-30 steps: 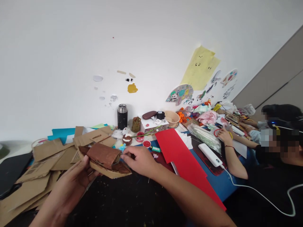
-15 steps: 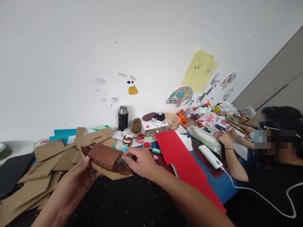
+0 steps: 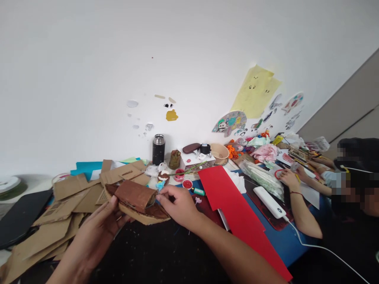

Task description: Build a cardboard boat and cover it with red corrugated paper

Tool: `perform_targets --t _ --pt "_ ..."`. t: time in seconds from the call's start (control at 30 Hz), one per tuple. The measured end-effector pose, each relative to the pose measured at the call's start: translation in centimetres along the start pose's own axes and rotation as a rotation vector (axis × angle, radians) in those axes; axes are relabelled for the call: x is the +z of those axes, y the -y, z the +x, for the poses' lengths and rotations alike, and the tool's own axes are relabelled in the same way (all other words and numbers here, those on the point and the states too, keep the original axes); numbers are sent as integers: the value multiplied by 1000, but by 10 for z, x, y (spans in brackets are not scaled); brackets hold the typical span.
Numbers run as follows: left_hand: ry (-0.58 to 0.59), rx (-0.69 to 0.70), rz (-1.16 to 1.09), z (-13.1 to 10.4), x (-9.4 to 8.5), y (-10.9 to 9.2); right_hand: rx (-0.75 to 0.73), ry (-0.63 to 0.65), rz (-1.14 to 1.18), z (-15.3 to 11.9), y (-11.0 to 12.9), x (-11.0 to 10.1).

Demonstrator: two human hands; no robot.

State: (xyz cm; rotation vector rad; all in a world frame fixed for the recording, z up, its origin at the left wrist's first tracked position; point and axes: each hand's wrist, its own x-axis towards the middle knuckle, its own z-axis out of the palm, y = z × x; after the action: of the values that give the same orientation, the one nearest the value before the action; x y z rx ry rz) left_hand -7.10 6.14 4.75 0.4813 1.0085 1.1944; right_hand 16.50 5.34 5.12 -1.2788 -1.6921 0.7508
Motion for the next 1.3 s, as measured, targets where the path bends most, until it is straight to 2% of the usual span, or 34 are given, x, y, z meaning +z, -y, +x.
perform_targets --t 0.37,0.7,1.3 --pt "-15 75 20 0 -1 -2 94 0 240 7 -5 5" --pt "-14 91 28 1 -3 -1 26 -34 65 5 -3 6" --pt "-22 86 14 -4 5 -1 89 -33 259 9 -11 9"
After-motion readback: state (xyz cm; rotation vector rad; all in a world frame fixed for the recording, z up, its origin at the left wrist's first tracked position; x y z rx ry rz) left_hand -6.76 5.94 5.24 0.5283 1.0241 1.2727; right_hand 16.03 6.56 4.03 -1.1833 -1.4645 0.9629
